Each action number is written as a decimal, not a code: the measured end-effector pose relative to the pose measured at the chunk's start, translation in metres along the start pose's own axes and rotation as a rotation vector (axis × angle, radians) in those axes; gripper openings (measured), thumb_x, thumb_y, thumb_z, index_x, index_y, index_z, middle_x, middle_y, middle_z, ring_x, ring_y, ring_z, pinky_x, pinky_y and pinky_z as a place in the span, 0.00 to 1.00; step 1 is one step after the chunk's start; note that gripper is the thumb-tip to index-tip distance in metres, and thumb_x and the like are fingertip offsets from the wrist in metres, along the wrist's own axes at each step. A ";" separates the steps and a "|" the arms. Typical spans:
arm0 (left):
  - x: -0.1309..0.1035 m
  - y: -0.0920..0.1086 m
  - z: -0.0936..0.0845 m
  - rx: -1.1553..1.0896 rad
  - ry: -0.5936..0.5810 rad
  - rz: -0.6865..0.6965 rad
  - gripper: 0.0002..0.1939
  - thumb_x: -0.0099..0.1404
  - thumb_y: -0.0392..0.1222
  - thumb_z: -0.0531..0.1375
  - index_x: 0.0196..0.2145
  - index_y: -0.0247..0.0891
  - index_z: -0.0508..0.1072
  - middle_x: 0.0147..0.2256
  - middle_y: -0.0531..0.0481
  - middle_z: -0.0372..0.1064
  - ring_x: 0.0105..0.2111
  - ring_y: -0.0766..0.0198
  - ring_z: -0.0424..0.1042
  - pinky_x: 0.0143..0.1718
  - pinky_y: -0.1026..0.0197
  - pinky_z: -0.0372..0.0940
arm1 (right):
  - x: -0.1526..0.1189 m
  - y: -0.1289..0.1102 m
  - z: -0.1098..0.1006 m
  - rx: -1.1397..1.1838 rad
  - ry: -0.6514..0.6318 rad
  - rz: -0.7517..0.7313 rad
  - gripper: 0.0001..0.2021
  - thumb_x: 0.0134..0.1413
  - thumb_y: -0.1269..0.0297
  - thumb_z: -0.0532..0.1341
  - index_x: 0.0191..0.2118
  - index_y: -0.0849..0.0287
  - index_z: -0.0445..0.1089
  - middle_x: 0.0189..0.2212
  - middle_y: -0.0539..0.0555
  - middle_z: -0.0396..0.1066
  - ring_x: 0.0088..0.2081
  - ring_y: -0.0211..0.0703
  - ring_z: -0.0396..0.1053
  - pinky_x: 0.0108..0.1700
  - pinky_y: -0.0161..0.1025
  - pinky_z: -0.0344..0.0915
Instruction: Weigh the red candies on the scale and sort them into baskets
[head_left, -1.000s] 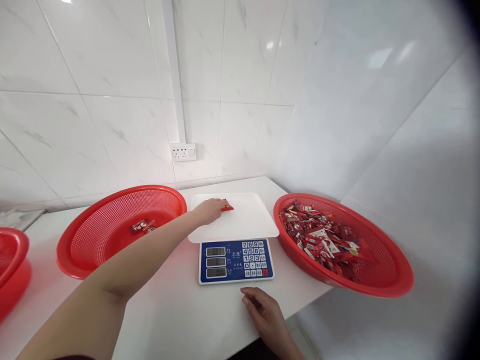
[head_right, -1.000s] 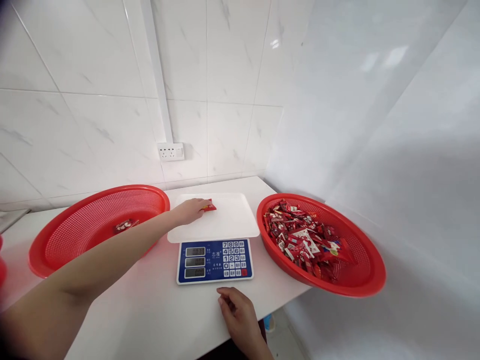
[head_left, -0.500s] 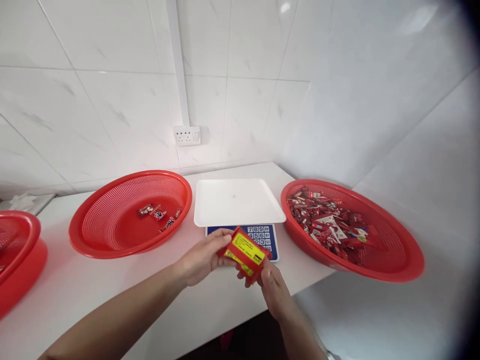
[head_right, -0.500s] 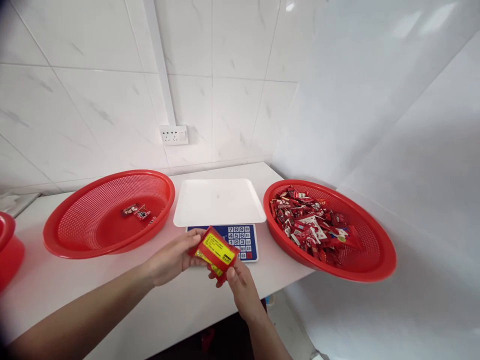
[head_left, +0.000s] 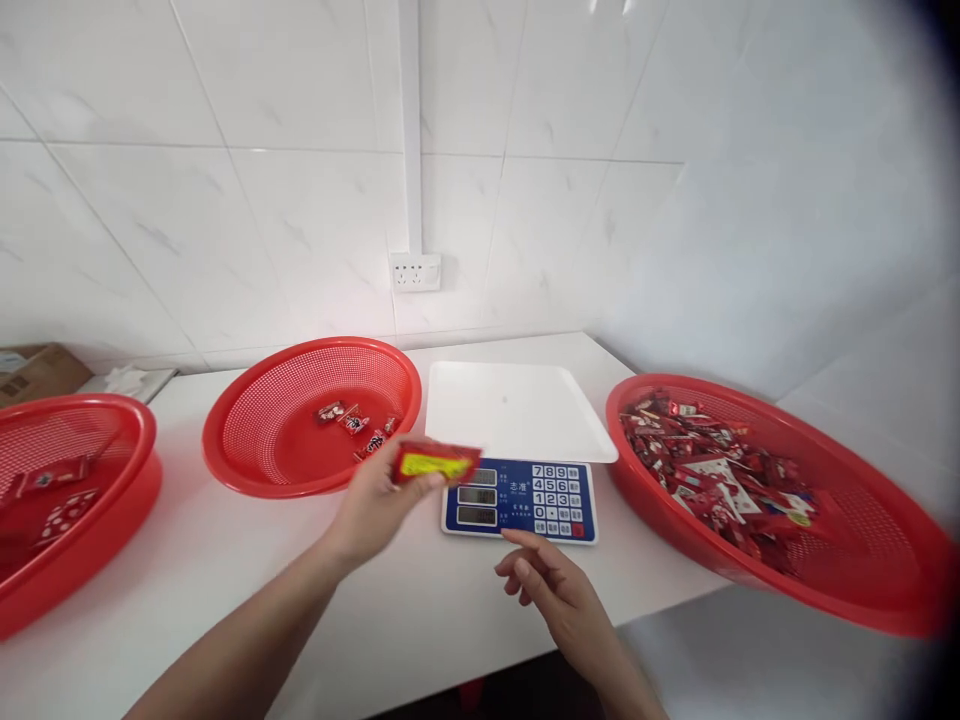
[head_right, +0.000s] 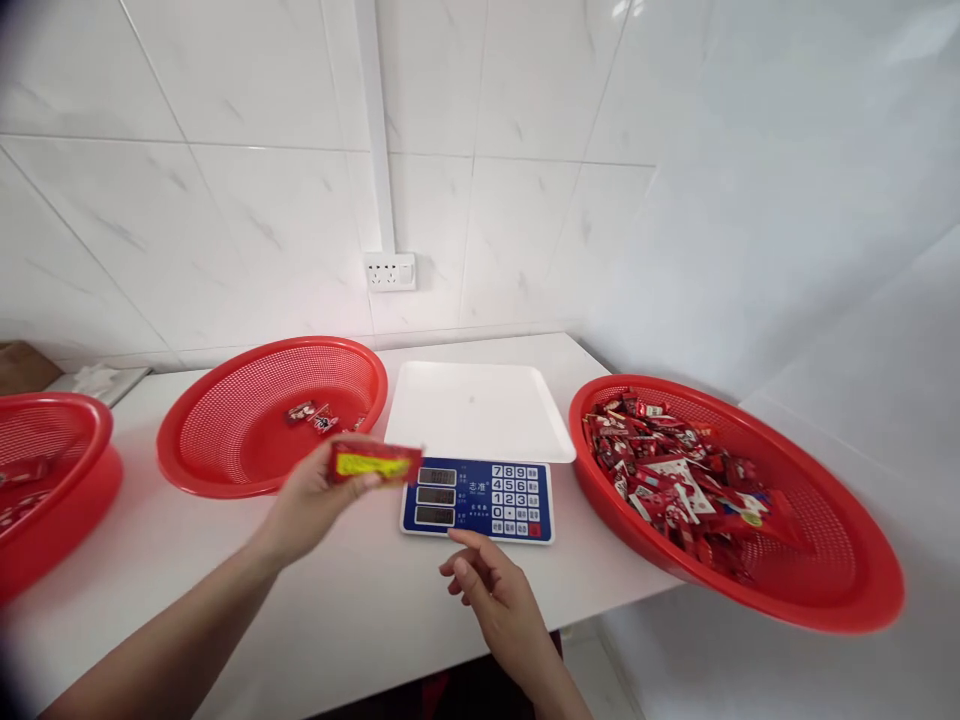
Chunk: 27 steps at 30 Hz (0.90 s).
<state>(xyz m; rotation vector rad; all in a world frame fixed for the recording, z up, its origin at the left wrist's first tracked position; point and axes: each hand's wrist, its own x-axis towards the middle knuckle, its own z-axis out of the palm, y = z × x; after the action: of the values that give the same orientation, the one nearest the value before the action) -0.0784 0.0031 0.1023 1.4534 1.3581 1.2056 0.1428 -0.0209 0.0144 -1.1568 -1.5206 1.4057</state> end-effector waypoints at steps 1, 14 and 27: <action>0.003 0.004 -0.014 0.109 0.125 0.022 0.16 0.56 0.47 0.60 0.41 0.38 0.67 0.39 0.48 0.71 0.40 0.57 0.71 0.39 0.56 0.66 | -0.002 0.002 -0.003 -0.020 -0.001 0.014 0.20 0.53 0.49 0.54 0.46 0.57 0.65 0.30 0.55 0.72 0.29 0.41 0.67 0.30 0.38 0.65; 0.008 -0.052 -0.048 1.339 0.046 0.148 0.24 0.63 0.50 0.50 0.53 0.33 0.64 0.45 0.36 0.70 0.49 0.45 0.64 0.52 0.41 0.53 | -0.025 -0.001 -0.077 -0.360 0.311 0.057 0.19 0.53 0.50 0.54 0.46 0.56 0.67 0.34 0.56 0.73 0.32 0.43 0.70 0.35 0.40 0.69; -0.044 -0.082 0.097 0.108 -0.439 0.146 0.14 0.58 0.53 0.57 0.38 0.45 0.74 0.33 0.50 0.75 0.31 0.63 0.74 0.34 0.68 0.67 | -0.004 -0.051 -0.233 -0.998 0.337 0.306 0.25 0.49 0.57 0.57 0.55 0.55 0.61 0.54 0.56 0.61 0.53 0.54 0.60 0.53 0.46 0.57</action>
<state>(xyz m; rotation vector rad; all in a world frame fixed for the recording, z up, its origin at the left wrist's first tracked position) -0.0022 -0.0265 -0.0047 1.7933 1.0414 0.8400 0.3570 0.0490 0.0917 -2.1562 -1.8743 0.4938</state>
